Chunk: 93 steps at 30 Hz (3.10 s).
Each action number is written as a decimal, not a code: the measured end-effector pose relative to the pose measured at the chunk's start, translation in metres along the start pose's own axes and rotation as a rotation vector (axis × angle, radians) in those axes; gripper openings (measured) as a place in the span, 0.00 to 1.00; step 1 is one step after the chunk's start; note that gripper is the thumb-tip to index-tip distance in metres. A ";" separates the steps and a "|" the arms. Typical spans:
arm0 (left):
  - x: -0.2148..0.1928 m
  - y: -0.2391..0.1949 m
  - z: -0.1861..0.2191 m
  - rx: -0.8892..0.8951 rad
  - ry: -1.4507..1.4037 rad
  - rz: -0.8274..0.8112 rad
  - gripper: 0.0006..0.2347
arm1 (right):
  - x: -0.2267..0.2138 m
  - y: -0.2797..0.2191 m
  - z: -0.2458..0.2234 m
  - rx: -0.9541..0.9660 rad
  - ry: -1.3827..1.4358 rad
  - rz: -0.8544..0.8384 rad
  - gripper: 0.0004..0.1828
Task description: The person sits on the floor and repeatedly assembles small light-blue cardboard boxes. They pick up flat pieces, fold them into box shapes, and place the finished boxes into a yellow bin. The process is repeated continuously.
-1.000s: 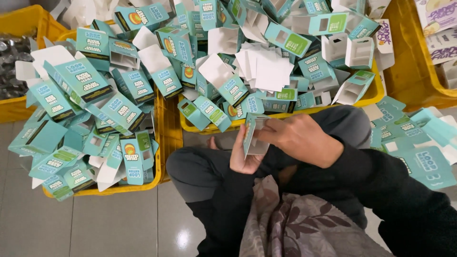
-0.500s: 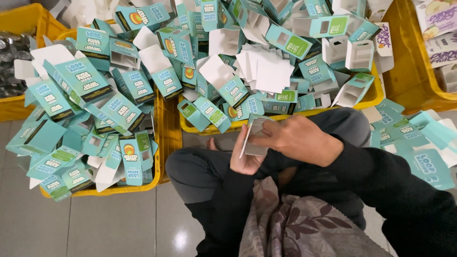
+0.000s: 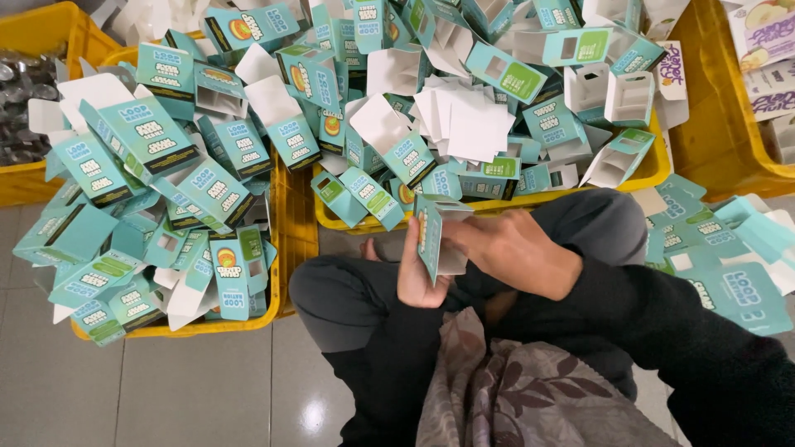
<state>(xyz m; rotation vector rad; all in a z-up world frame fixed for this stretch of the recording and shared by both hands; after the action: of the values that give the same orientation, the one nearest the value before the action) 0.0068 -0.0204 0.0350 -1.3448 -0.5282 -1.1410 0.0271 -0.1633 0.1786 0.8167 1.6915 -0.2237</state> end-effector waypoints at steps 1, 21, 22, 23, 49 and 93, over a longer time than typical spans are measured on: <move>0.002 0.000 0.000 0.002 -0.002 0.000 0.23 | 0.000 0.000 -0.001 -0.003 0.000 -0.001 0.07; -0.217 0.067 -0.095 -0.157 0.081 -0.092 0.20 | 0.175 -0.097 0.008 0.437 0.252 -0.182 0.35; -0.220 0.071 -0.096 -0.161 0.085 -0.097 0.20 | 0.170 -0.100 0.017 0.441 0.249 -0.176 0.35; -0.227 0.075 -0.100 -0.277 0.099 0.020 0.29 | 0.164 -0.102 0.025 0.447 0.197 -0.133 0.35; -0.258 0.106 -0.105 -0.398 0.243 0.185 0.28 | -0.081 0.064 0.062 -0.099 -0.603 0.253 0.25; -0.266 0.107 -0.102 -0.336 0.315 0.153 0.23 | 0.081 -0.353 0.255 1.393 -0.241 -0.252 0.59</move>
<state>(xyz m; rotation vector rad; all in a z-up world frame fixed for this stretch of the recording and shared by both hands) -0.0400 -0.0446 -0.2644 -1.4245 -0.0023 -1.3214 0.0019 -0.5317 -0.0667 1.4507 1.2317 -1.7145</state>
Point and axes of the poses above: each hand's wrist, its own y-axis towards the middle knuckle, its own x-axis out of the palm, z = x × y, the point moved 3 cm from there along y, towards the middle knuckle, and after that the axes turned 7 degrees about -z, right-handed, at the moved point
